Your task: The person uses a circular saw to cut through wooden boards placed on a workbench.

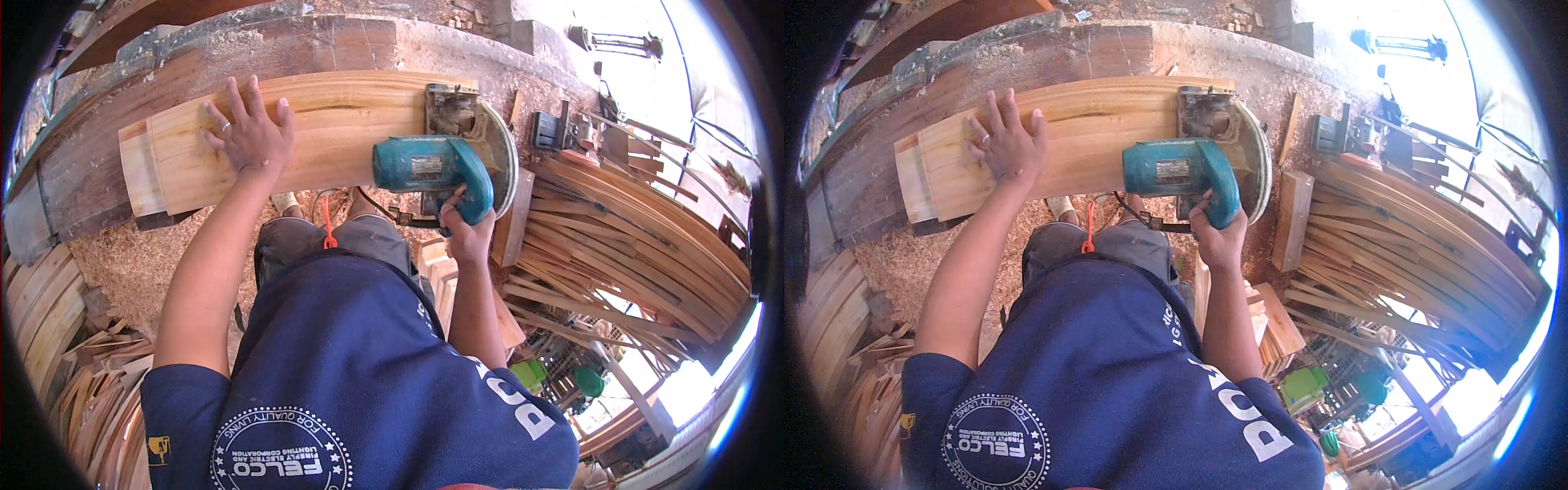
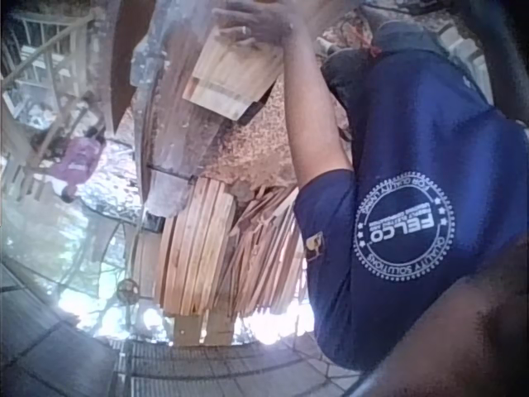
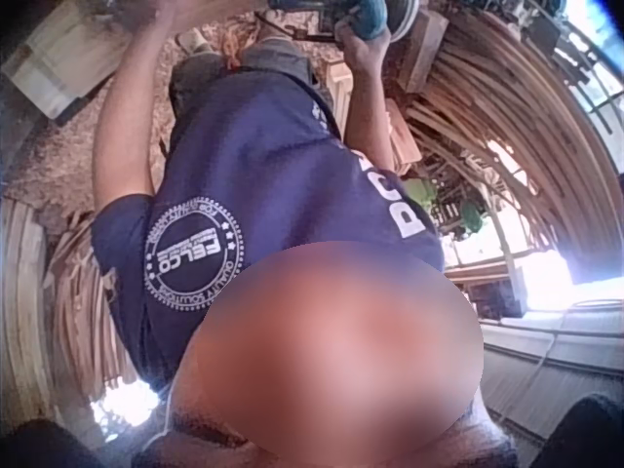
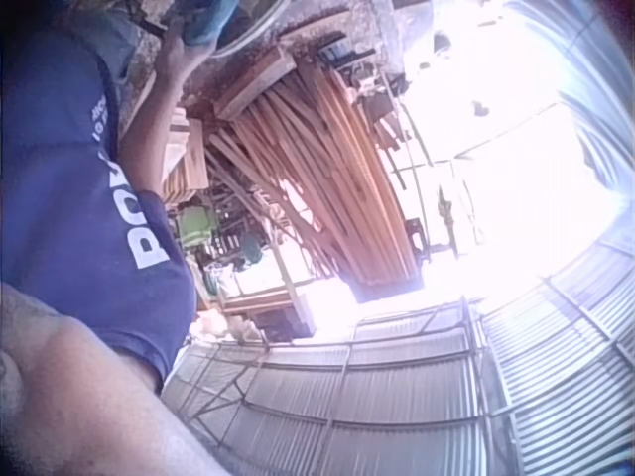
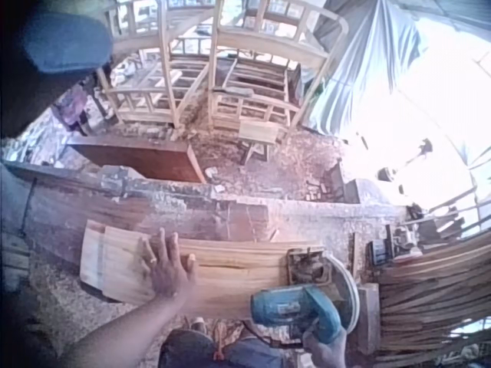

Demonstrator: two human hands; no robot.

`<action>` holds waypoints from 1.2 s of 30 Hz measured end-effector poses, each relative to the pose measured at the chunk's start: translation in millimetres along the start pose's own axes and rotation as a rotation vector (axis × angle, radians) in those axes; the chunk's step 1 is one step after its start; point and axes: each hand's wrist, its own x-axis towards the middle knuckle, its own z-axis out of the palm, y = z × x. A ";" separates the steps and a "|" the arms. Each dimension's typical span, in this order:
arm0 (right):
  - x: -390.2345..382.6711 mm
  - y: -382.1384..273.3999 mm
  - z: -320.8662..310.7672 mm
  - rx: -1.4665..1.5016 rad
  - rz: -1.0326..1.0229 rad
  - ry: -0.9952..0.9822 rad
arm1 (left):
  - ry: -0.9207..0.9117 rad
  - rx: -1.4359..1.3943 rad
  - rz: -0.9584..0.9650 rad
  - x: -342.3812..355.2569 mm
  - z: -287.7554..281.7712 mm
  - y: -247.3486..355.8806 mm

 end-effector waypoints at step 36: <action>14.6 -8.9 7.5 0.010 -0.067 -0.092 | -0.024 -0.052 -0.029 -6.6 0.9 -4.5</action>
